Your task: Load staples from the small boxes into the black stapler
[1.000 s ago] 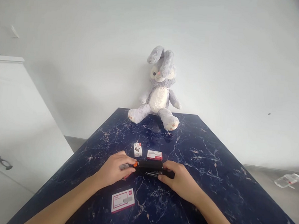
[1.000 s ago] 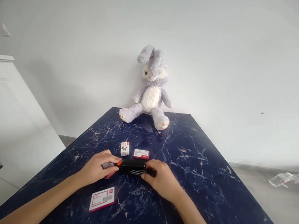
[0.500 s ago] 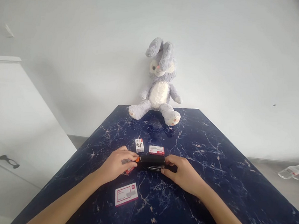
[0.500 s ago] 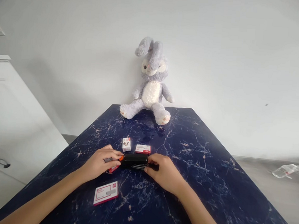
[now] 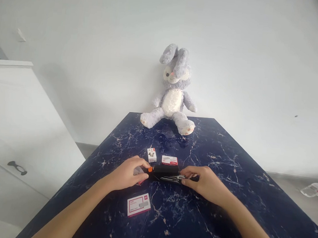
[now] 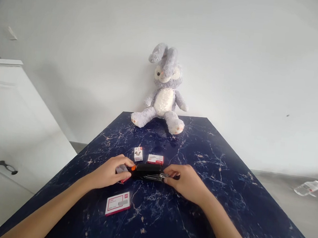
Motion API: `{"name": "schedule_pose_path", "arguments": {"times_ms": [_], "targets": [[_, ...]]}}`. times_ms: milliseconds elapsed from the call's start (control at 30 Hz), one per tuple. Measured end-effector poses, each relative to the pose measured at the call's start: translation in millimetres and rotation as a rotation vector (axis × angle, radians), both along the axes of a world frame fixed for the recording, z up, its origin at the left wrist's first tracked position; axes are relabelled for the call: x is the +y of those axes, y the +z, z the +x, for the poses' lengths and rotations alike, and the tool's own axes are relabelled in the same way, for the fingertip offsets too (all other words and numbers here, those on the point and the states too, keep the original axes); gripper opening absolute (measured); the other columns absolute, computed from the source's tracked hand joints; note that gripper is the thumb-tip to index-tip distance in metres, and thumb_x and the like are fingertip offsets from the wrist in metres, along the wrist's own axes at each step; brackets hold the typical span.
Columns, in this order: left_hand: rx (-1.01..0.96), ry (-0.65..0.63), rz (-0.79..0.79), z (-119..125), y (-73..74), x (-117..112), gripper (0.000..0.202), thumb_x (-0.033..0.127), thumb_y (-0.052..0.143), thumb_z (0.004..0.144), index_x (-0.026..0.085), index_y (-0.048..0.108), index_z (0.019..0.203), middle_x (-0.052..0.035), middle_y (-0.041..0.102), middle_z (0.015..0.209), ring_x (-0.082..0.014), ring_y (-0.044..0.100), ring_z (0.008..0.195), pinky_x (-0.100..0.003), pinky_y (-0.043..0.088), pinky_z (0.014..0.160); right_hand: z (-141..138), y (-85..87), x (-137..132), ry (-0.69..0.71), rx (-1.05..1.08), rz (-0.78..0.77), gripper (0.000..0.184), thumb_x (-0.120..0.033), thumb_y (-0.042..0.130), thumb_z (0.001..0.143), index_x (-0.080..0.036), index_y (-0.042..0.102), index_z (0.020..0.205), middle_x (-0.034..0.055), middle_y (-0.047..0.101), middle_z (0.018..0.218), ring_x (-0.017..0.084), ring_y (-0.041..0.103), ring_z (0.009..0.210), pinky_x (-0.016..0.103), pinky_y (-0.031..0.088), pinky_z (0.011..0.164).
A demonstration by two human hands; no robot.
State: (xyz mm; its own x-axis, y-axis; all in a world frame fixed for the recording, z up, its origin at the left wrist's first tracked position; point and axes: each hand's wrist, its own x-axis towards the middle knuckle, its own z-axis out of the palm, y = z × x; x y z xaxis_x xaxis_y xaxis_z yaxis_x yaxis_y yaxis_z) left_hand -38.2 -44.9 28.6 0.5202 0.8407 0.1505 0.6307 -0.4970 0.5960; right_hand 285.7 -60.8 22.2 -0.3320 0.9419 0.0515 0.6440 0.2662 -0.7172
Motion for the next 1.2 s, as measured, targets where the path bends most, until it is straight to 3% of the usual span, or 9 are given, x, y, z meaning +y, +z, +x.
{"name": "schedule_pose_path", "arguments": {"times_ms": [200, 367, 567, 667, 800, 900, 967, 1100, 1200], "targets": [[0.083, -0.027, 0.039, -18.8, 12.9, 2.1, 0.016, 0.024, 0.058, 0.087, 0.024, 0.067, 0.100, -0.0067, 0.062, 0.109, -0.0229, 0.060, 0.100, -0.037, 0.049, 0.089, 24.5, 7.8, 4.4, -0.014, -0.054, 0.003, 0.026, -0.041, 0.061, 0.086, -0.026, 0.070, 0.105, 0.0035, 0.074, 0.095, 0.023, 0.067, 0.086, 0.034, 0.051, 0.079], [0.101, -0.163, -0.088, -31.8, 14.9, 9.1, 0.054, 0.007, 0.059, 0.070, 0.027, 0.060, 0.120, -0.0059, 0.054, 0.135, -0.0265, 0.048, 0.126, -0.040, 0.039, 0.105, 10.3, 10.0, -1.0, -0.114, -0.107, 0.249, 0.026, -0.043, 0.052, 0.094, -0.025, 0.066, 0.082, 0.0016, 0.069, 0.077, 0.020, 0.064, 0.072, 0.030, 0.047, 0.064], [0.083, -0.016, -0.124, -27.6, 34.7, 2.0, 0.029, 0.018, 0.064, 0.072, 0.023, 0.066, 0.100, -0.0019, 0.067, 0.096, -0.0190, 0.061, 0.080, -0.027, 0.044, 0.070, -15.1, 4.9, -14.9, -0.111, -0.044, 0.605, 0.013, -0.032, 0.054, 0.096, -0.024, 0.065, 0.094, 0.0028, 0.068, 0.083, 0.019, 0.063, 0.075, 0.030, 0.049, 0.066], [-0.075, -0.039, -0.037, -16.3, 41.1, -7.4, 0.028, 0.021, 0.065, 0.075, 0.022, 0.063, 0.103, 0.0001, 0.066, 0.090, -0.0161, 0.059, 0.073, -0.025, 0.042, 0.067, -34.6, 6.9, -27.7, -0.014, -0.013, 0.769, 0.018, -0.024, 0.057, 0.094, -0.022, 0.061, 0.111, 0.0054, 0.068, 0.093, 0.020, 0.064, 0.084, 0.033, 0.052, 0.075], [-0.226, -0.176, 0.146, 8.8, 26.6, -25.7, 0.036, 0.021, 0.069, 0.074, 0.021, 0.065, 0.110, -0.0010, 0.064, 0.084, -0.0146, 0.056, 0.068, -0.025, 0.043, 0.066, -60.0, 4.9, -42.2, 0.109, -0.030, 0.806, 0.054, -0.029, 0.065, 0.089, -0.018, 0.045, 0.139, 0.0122, 0.064, 0.123, 0.026, 0.061, 0.110, 0.039, 0.054, 0.090], [-0.303, -0.235, 0.155, 24.7, 11.6, -37.4, 0.039, 0.022, 0.070, 0.078, 0.023, 0.065, 0.117, -0.0042, 0.067, 0.089, -0.0175, 0.059, 0.075, -0.028, 0.046, 0.071, -67.9, -1.3, -45.0, 0.177, -0.040, 0.834, 0.056, -0.025, 0.065, 0.090, -0.020, 0.044, 0.141, 0.0107, 0.064, 0.125, 0.024, 0.064, 0.108, 0.038, 0.056, 0.088], [-0.416, -0.198, 0.037, 29.1, 6.1, -40.1, 0.042, 0.023, 0.069, 0.081, 0.025, 0.063, 0.123, -0.0055, 0.068, 0.095, -0.0184, 0.061, 0.078, -0.029, 0.048, 0.075, -67.2, -4.9, -43.0, 0.181, -0.005, 0.839, 0.051, -0.023, 0.066, 0.090, -0.021, 0.048, 0.137, 0.0088, 0.067, 0.121, 0.022, 0.066, 0.104, 0.036, 0.057, 0.085], [-0.795, -0.220, -0.512, 26.3, 1.2, -32.6, 0.040, 0.039, 0.055, 0.093, 0.024, 0.057, 0.130, -0.0094, 0.068, 0.103, -0.0211, 0.065, 0.082, -0.033, 0.052, 0.071, -60.6, -8.0, -37.1, 0.070, 0.084, 0.795, 0.044, -0.025, 0.068, 0.089, -0.021, 0.054, 0.130, 0.0093, 0.066, 0.119, 0.022, 0.065, 0.105, 0.034, 0.058, 0.086], [-0.839, -0.223, -0.691, 23.0, -3.5, -24.9, 0.035, 0.034, 0.059, 0.092, 0.021, 0.061, 0.125, -0.0078, 0.069, 0.096, -0.0144, 0.062, 0.068, -0.030, 0.052, 0.068, -58.6, -9.2, -35.6, 0.074, 0.083, 0.784, 0.044, -0.025, 0.067, 0.089, -0.021, 0.054, 0.131, 0.0095, 0.067, 0.118, 0.023, 0.066, 0.104, 0.034, 0.058, 0.084]]}}
